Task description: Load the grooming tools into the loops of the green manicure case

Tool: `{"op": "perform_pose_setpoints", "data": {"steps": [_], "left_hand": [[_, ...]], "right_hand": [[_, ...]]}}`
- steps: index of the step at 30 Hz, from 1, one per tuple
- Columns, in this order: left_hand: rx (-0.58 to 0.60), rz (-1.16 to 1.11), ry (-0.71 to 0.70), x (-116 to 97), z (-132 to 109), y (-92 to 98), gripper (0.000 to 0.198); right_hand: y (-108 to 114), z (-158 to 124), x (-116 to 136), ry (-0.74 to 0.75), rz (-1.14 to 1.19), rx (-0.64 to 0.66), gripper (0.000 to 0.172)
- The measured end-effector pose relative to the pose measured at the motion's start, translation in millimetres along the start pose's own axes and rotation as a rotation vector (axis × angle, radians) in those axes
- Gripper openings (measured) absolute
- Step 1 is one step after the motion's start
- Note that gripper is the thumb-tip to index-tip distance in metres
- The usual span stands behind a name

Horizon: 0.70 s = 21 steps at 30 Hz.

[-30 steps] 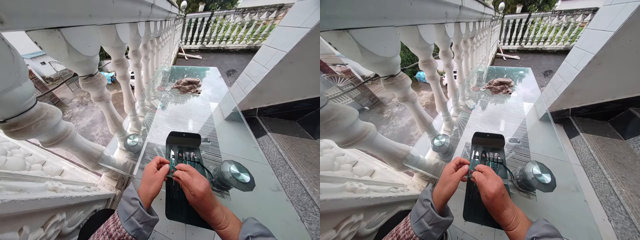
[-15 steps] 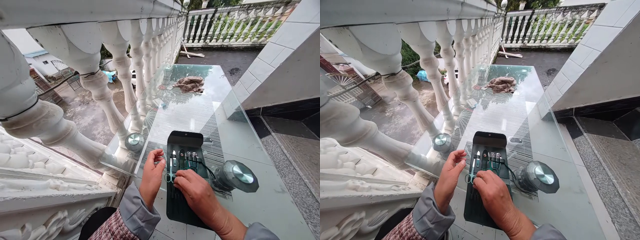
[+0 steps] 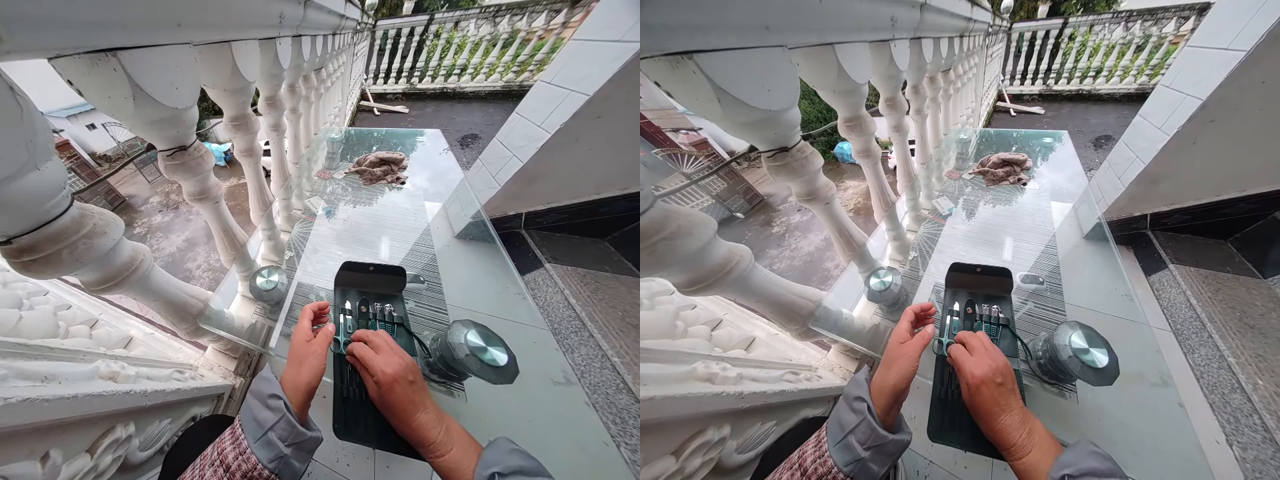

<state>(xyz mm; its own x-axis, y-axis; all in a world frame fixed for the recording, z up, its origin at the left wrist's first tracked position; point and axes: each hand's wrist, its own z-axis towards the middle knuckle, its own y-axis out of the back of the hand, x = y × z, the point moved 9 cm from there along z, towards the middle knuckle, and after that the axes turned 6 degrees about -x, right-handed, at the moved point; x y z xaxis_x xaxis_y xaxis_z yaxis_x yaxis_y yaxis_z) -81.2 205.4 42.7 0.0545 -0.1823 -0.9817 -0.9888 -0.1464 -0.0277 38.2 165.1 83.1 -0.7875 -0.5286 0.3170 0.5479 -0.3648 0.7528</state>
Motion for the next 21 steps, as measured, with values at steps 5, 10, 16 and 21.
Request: {"op": "perform_pose_setpoints", "data": {"steps": [5,10,16,21], "left_hand": [[0.025,0.032,0.006,2.5,-1.6,-4.9,0.031],[0.046,0.051,0.029,1.2,-3.5,-7.8,0.032],[0.062,0.029,0.039,3.3,-4.4,-8.4,0.031],[0.065,0.027,0.045,4.6,-4.8,-8.0,0.031]], "right_hand": [[-4.0,4.0,-5.2,-0.084,-0.022,0.008,0.024],[-9.2,6.9,-10.8,-0.144,-0.047,0.029,0.019],[-9.9,9.5,-16.6,-0.174,-0.083,0.004,0.017],[-10.4,7.4,-25.7,-0.234,-0.069,0.019,0.012]]}}
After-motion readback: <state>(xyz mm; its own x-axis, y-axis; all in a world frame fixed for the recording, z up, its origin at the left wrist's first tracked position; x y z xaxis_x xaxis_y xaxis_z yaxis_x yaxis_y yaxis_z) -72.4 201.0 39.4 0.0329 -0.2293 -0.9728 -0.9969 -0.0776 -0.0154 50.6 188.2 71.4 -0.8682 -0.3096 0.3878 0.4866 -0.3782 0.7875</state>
